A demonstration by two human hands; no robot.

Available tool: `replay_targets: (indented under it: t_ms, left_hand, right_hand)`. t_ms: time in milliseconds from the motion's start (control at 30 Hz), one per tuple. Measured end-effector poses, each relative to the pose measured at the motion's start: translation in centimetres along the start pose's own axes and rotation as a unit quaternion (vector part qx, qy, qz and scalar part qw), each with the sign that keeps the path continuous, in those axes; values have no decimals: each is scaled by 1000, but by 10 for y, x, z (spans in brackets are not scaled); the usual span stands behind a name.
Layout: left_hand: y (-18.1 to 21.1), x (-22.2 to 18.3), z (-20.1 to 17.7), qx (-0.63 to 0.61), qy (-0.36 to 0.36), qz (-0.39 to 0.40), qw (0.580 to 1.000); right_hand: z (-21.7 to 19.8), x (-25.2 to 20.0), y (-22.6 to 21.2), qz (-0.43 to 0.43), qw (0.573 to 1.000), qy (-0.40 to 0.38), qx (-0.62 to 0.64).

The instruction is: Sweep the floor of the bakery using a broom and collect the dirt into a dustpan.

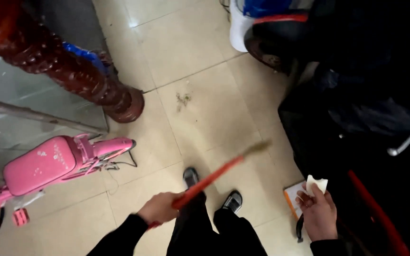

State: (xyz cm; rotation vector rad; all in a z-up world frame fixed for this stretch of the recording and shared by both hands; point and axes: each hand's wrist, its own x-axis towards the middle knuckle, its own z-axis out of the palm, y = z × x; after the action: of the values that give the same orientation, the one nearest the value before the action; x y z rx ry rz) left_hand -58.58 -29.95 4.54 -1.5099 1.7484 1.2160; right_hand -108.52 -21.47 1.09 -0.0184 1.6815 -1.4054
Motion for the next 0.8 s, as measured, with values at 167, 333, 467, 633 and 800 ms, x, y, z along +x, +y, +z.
replay_targets:
  t_ms: [167, 333, 467, 633, 800]
  left_hand:
    - [-23, 123, -37, 20, -70, 0, 997]
    - [-59, 194, -189, 39, -12, -99, 994]
    - [-77, 220, -251, 65, 63, -117, 989]
    - [-93, 202, -221, 26, 158, -254, 954]
    - [-154, 110, -92, -7, 101, -81, 992]
  right_hand:
    - [35, 20, -17, 3, 1000, -4, 30]
    - [58, 36, -27, -22, 1000, 3, 10]
    - [101, 54, -18, -6, 1000, -19, 15]
    - [220, 53, -34, -19, 998, -52, -25]
    - [333, 63, -67, -8, 990, -128, -64]
